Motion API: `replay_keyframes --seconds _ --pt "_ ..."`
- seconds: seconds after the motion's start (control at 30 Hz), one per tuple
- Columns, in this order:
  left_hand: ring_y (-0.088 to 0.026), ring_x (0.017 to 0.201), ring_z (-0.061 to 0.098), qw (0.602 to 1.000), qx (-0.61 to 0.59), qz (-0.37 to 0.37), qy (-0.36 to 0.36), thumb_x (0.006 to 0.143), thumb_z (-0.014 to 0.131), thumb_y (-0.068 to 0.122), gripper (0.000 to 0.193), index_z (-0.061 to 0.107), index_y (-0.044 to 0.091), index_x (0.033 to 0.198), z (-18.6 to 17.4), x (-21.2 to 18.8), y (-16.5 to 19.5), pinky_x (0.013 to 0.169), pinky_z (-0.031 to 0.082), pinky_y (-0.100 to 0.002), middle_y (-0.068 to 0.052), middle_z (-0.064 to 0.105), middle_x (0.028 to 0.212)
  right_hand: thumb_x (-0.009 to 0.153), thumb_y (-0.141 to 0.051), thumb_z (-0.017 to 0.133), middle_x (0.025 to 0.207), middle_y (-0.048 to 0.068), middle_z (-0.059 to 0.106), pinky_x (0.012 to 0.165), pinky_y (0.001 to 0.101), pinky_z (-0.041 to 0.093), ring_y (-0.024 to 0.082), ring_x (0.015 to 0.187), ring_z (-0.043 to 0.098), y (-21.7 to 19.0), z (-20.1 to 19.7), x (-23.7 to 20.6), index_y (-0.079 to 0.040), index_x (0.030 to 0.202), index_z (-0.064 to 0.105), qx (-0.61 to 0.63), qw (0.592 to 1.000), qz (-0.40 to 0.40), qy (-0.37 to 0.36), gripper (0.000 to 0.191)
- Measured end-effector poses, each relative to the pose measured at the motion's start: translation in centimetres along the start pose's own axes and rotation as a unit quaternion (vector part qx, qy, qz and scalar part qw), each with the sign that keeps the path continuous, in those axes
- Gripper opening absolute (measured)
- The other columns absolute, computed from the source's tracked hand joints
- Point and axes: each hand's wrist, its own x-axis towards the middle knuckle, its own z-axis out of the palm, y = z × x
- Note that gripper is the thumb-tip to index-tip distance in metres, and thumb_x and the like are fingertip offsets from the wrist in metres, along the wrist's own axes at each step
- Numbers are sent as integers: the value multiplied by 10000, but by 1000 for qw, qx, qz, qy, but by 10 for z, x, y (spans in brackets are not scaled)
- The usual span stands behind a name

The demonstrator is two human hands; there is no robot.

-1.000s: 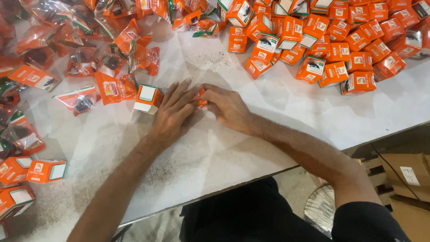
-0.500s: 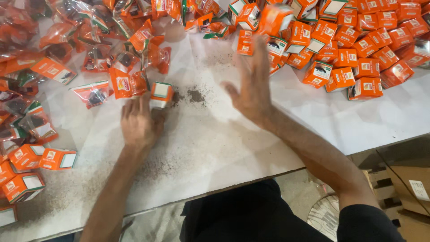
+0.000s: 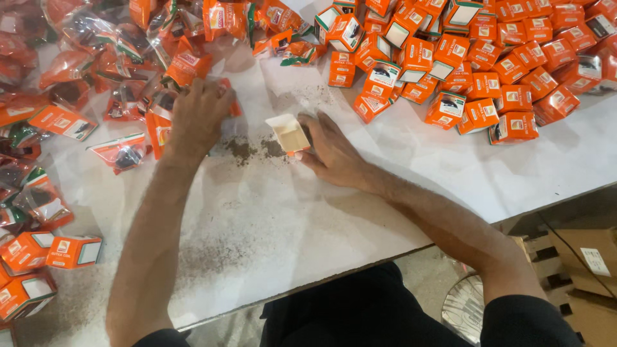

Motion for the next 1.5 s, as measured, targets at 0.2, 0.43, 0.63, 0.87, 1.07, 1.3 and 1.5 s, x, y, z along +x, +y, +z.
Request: replay_keyframes --seconds 0.2,0.43,0.63,0.87,1.07,1.3,1.5 --pt "-295 837 747 836 -462 -280 96 878 693 -32 276 588 36 1124 -29 -23 54 799 595 -406 -130 719 1010 740 -247 907 1132 138 681 953 412 524 313 1065 667 -4 -10 4 -8 1194 655 125 985 117 20 571" --pt "-369 1219 645 906 -346 30 241 839 847 -11 429 562 0 1159 -19 -39 118 1116 429 -574 -210 671 1225 683 -204 932 1019 128 704 887 415 525 304 989 667 -10 -6 9 -38 1130 706 102 991 85 27 528" --pt "-484 1451 341 948 -264 -27 175 879 791 127 359 694 -3 1199 -20 -30 122 1190 178 -759 -215 554 1323 739 -251 946 979 126 670 856 433 518 329 958 648 -13 -7 7 -45 1122 671 96 991 92 28 515" --pt "-501 1366 406 920 -314 -192 136 810 775 93 99 748 94 905 -22 -12 137 1104 388 -611 -189 470 1387 746 -207 902 1132 137 664 913 465 527 365 1074 635 -15 -2 1 -61 1214 614 45 995 92 16 568" --pt "-131 817 675 717 -587 -360 104 858 699 33 566 417 -29 1345 -11 -8 138 637 553 -269 -170 586 1206 827 -187 873 1314 77 659 1013 424 511 329 1247 630 -17 0 -4 -70 1355 402 172 974 141 48 717" --pt "-105 648 558 581 -718 -381 -41 921 598 86 115 630 -10 975 -18 -9 114 555 459 -266 -53 643 782 797 -53 833 1332 98 653 1020 436 518 327 1235 633 -20 -3 -2 -86 1290 626 15 999 7 47 535" --pt "-147 693 624 526 -781 -334 -41 1005 640 93 127 687 -23 1029 -11 -13 104 610 533 -283 -97 654 841 779 6 818 1392 129 588 980 415 556 332 1242 614 -21 -2 -1 -100 1271 653 58 997 14 40 530"
